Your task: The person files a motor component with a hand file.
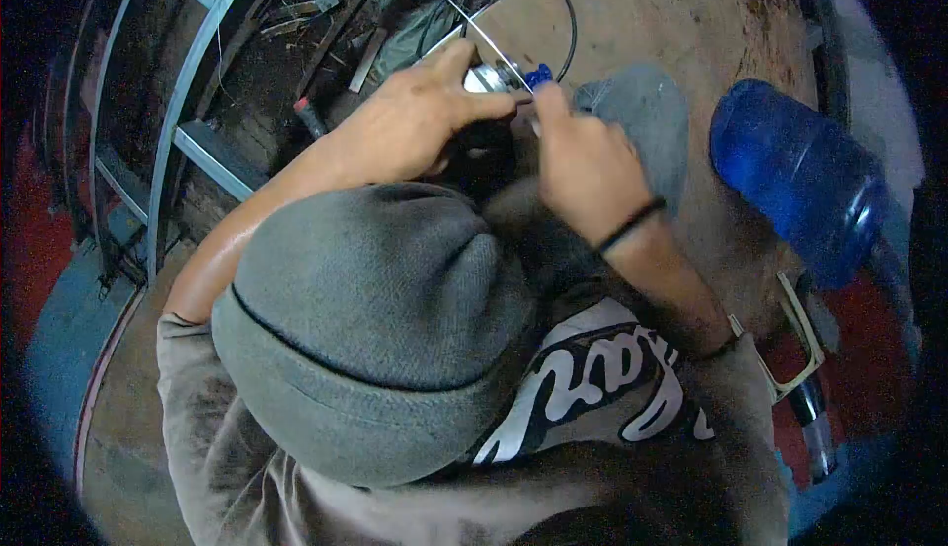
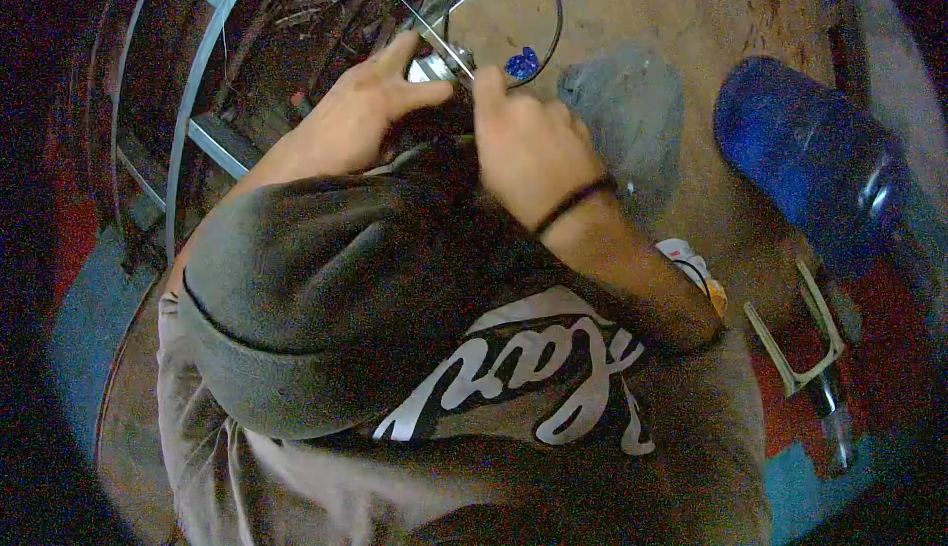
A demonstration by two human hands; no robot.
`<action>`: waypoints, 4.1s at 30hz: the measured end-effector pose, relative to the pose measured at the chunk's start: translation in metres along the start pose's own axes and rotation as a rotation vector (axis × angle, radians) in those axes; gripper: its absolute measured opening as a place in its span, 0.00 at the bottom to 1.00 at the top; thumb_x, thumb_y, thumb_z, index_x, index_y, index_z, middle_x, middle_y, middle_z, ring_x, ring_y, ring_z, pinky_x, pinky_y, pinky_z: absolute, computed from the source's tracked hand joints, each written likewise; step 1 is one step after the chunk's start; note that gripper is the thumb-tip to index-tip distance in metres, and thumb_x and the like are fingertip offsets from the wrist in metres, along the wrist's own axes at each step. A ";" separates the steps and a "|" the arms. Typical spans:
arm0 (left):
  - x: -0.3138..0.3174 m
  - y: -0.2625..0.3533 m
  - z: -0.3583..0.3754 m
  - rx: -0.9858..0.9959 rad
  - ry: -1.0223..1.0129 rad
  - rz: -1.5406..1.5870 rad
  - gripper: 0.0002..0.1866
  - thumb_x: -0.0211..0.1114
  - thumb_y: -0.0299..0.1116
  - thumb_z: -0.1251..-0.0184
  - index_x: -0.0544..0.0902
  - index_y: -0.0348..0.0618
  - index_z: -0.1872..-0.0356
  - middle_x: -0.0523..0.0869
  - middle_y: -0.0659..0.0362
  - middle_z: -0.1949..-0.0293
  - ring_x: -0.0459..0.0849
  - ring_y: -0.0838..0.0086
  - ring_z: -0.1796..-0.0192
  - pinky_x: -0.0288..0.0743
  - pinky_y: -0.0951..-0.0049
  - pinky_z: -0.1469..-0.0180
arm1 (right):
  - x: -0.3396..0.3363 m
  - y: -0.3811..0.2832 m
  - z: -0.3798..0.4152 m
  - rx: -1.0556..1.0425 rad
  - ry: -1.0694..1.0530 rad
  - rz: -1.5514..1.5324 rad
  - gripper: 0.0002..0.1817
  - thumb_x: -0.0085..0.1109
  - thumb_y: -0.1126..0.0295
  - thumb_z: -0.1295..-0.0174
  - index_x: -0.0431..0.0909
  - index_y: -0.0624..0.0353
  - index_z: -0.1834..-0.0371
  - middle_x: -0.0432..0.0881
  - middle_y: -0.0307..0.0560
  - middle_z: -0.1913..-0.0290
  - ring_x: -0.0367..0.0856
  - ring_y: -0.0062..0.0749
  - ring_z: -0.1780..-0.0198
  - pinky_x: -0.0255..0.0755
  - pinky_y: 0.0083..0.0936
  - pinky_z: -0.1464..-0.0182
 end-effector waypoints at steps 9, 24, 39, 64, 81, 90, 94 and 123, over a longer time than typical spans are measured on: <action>0.008 -0.001 -0.009 -0.022 -0.116 -0.028 0.31 0.65 0.18 0.60 0.78 0.53 0.48 0.72 0.43 0.45 0.78 0.47 0.47 0.76 0.59 0.46 | 0.003 0.007 0.000 0.138 -0.130 -0.027 0.09 0.48 0.71 0.38 0.69 0.62 0.57 0.82 0.63 0.70 0.84 0.57 0.67 0.78 0.49 0.66; 0.004 0.005 -0.011 0.022 -0.004 -0.094 0.31 0.67 0.20 0.59 0.80 0.52 0.47 0.72 0.44 0.49 0.78 0.49 0.48 0.75 0.59 0.46 | 0.002 0.023 0.004 0.123 -0.053 -0.116 0.11 0.52 0.68 0.34 0.63 0.60 0.56 0.78 0.64 0.75 0.79 0.65 0.68 0.70 0.56 0.67; 0.001 0.004 -0.011 -0.087 -0.045 -0.062 0.31 0.65 0.18 0.60 0.79 0.53 0.47 0.73 0.45 0.48 0.77 0.47 0.47 0.76 0.60 0.46 | -0.008 0.030 0.046 0.173 -0.125 -0.297 0.11 0.51 0.69 0.35 0.64 0.64 0.57 0.79 0.67 0.73 0.79 0.67 0.67 0.72 0.54 0.65; 0.002 0.002 -0.009 -0.149 -0.089 -0.080 0.22 0.60 0.20 0.51 0.78 0.49 0.51 0.71 0.42 0.47 0.77 0.45 0.47 0.72 0.59 0.44 | -0.030 0.029 0.033 -0.034 -0.023 -0.479 0.18 0.49 0.72 0.32 0.65 0.61 0.40 0.79 0.68 0.62 0.78 0.66 0.57 0.70 0.48 0.59; 0.002 0.001 -0.009 -0.091 -0.054 -0.065 0.27 0.61 0.17 0.54 0.78 0.51 0.49 0.70 0.44 0.46 0.77 0.46 0.46 0.74 0.59 0.45 | -0.011 0.028 0.025 0.031 -0.085 -0.377 0.16 0.50 0.72 0.33 0.64 0.60 0.43 0.78 0.68 0.69 0.77 0.68 0.63 0.67 0.55 0.64; 0.000 0.003 -0.009 -0.074 -0.053 -0.058 0.35 0.65 0.16 0.61 0.78 0.56 0.45 0.71 0.45 0.45 0.78 0.48 0.46 0.76 0.60 0.45 | 0.001 0.039 0.019 0.030 -0.182 -0.412 0.17 0.50 0.72 0.33 0.64 0.60 0.43 0.79 0.67 0.67 0.78 0.67 0.62 0.69 0.53 0.63; 0.002 -0.001 -0.007 -0.058 -0.041 -0.066 0.35 0.65 0.16 0.62 0.78 0.56 0.45 0.70 0.45 0.43 0.78 0.48 0.45 0.76 0.61 0.44 | -0.012 0.038 0.054 -0.162 0.066 -0.339 0.11 0.49 0.68 0.32 0.64 0.57 0.51 0.79 0.65 0.72 0.79 0.65 0.68 0.69 0.58 0.67; 0.004 0.005 -0.018 -0.060 -0.096 -0.046 0.30 0.64 0.18 0.58 0.79 0.53 0.47 0.72 0.44 0.50 0.79 0.48 0.50 0.76 0.59 0.48 | 0.000 0.029 0.004 0.101 -0.022 -0.292 0.12 0.52 0.68 0.34 0.65 0.64 0.56 0.80 0.68 0.73 0.80 0.66 0.67 0.72 0.56 0.65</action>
Point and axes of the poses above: each hand's wrist, its own z-axis away from the middle knuckle, its own x-axis out of the palm, y = z × x, the point moved 5 cm from there along -z, towards the middle knuckle
